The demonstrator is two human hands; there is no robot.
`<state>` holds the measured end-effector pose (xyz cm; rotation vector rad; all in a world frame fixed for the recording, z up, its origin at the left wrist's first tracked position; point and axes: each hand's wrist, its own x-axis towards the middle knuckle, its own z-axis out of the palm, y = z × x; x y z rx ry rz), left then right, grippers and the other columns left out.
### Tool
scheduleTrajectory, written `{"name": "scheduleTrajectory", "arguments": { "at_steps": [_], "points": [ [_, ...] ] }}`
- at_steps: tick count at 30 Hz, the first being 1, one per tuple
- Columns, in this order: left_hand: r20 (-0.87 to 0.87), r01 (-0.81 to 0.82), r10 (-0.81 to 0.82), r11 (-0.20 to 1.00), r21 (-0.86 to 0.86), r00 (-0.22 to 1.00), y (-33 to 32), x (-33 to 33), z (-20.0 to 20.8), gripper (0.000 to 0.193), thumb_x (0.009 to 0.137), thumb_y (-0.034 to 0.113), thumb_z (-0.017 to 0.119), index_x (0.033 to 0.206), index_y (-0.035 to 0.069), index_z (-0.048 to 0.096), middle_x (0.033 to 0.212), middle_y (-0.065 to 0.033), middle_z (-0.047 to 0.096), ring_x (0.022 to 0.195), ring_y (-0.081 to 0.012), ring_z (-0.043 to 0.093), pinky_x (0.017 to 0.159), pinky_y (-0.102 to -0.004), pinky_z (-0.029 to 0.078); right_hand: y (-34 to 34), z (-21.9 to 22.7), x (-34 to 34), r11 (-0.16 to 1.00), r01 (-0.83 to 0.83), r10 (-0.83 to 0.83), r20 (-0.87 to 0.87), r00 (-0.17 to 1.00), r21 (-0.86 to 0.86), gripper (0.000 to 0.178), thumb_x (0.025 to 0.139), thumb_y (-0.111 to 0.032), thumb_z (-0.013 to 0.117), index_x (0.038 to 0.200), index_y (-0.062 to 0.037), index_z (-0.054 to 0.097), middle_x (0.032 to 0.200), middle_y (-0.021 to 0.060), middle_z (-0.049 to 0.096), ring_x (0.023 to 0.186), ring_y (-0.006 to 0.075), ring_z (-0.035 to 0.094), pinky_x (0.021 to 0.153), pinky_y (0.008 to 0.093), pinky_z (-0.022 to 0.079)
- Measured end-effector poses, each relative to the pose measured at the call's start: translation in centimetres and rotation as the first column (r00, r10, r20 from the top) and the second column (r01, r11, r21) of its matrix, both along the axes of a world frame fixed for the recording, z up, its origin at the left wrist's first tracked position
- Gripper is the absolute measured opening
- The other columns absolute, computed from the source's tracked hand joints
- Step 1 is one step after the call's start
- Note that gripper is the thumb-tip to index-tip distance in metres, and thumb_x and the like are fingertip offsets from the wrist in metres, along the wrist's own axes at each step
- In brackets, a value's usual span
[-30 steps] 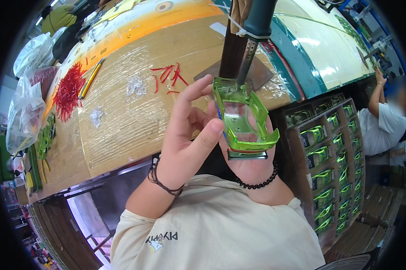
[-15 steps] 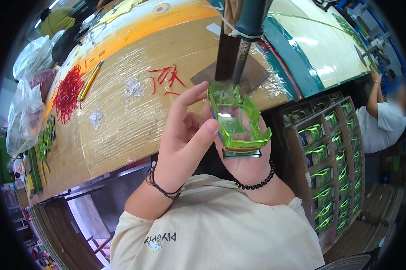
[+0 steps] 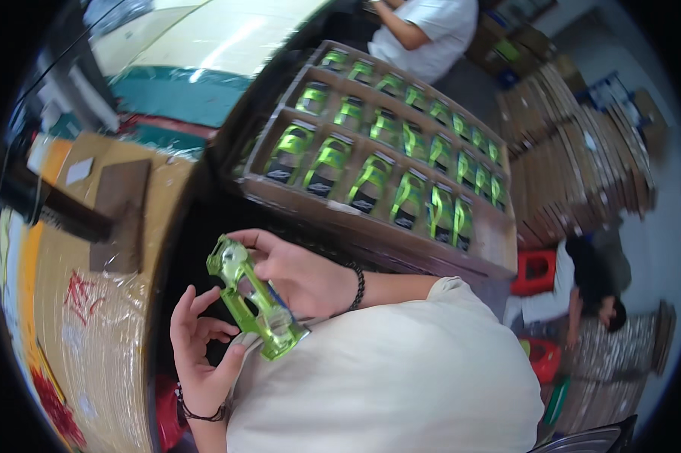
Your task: Assembling and applying stickers to green toy car shells on a production line.
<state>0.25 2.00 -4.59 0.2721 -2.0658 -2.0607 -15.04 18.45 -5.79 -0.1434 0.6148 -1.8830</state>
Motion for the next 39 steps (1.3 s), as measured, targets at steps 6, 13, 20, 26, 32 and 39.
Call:
{"name": "scheduleTrajectory", "arguments": {
  "at_steps": [6, 13, 20, 26, 32, 39],
  "points": [
    [-0.066, 0.183, -0.183, 0.983, -0.018, 0.981, -0.2, -0.6, 0.1, 0.063, 0.079, 0.000, 0.068, 0.138, 0.000, 0.046, 0.123, -0.0159, 0.060, 0.091, -0.0158, 0.060, 0.083, -0.0281, 0.048, 11.0, 5.2, -3.2, 0.907, 0.419, -0.388, -0.331, 0.860, 0.028, 0.048, 0.087, -0.012, 0.059, 0.133, -0.0012, 0.048, 0.132, 0.0198, 0.057, 0.109, 0.0253, 0.063, 0.095, 0.0425, 0.053],
    [-0.118, 0.302, -0.300, 0.953, -0.005, 0.947, 0.5, -0.8, 1.1, 0.044, 0.084, -0.001, 0.065, 0.127, -0.002, 0.055, 0.113, -0.0140, 0.063, 0.091, -0.0159, 0.060, 0.084, -0.0288, 0.047, 29.1, 10.0, -5.1, 0.217, 0.902, -0.456, -0.778, 0.432, 0.374, 0.041, 0.092, -0.013, 0.060, 0.131, -0.0024, 0.053, 0.123, 0.0126, 0.063, 0.107, 0.0226, 0.062, 0.094, 0.0419, 0.051],
    [-0.160, 0.368, -0.367, 0.930, -0.026, 0.916, 0.9, -0.8, 1.0, 0.037, 0.088, -0.001, 0.062, 0.124, -0.003, 0.056, 0.109, -0.0129, 0.064, 0.090, -0.0160, 0.060, 0.082, -0.0283, 0.048, 40.3, 4.5, -3.8, 0.105, 0.944, 0.651, -0.739, 0.174, 0.314, 0.072, 0.073, -0.003, 0.068, 0.141, -0.0135, 0.047, 0.136, 0.0083, 0.054, 0.123, 0.0249, 0.052, 0.105, 0.0382, 0.042],
    [-0.145, 0.372, -0.369, 0.928, -0.006, 0.918, 1.5, -1.1, 0.6, 0.034, 0.089, 0.000, 0.061, 0.123, -0.003, 0.057, 0.107, -0.0117, 0.065, 0.091, -0.0161, 0.061, 0.082, -0.0287, 0.049, 37.4, 3.7, -2.8, 0.232, 0.874, 0.717, -0.682, 0.144, 0.428, 0.062, 0.070, 0.008, 0.061, 0.129, -0.0101, 0.054, 0.130, 0.0131, 0.057, 0.126, 0.0309, 0.052, 0.110, 0.0374, 0.039],
    [-0.122, 0.403, -0.403, 0.915, -0.023, 0.907, 1.5, -1.3, 0.7, 0.032, 0.089, -0.001, 0.060, 0.121, -0.002, 0.058, 0.106, -0.0107, 0.065, 0.091, -0.0158, 0.061, 0.083, -0.0286, 0.049, 37.9, 4.4, -2.6, 0.233, 0.903, 0.813, -0.581, 0.022, 0.361, 0.057, 0.065, 0.015, 0.053, 0.118, -0.0080, 0.057, 0.124, 0.0121, 0.058, 0.125, 0.0325, 0.050, 0.107, 0.0398, 0.039],
    [-0.116, 0.403, -0.399, 0.915, 0.008, 0.909, 1.7, -1.9, 0.2, 0.032, 0.089, -0.001, 0.060, 0.121, -0.001, 0.059, 0.104, -0.0090, 0.066, 0.090, -0.0144, 0.062, 0.082, -0.0277, 0.049, 40.1, 2.5, -0.4, 0.344, 0.929, 0.850, -0.465, -0.246, 0.137, 0.054, 0.067, 0.016, 0.054, 0.115, -0.0074, 0.052, 0.130, 0.0133, 0.056, 0.128, 0.0373, 0.049, 0.108, 0.0443, 0.042]
  ]
}}
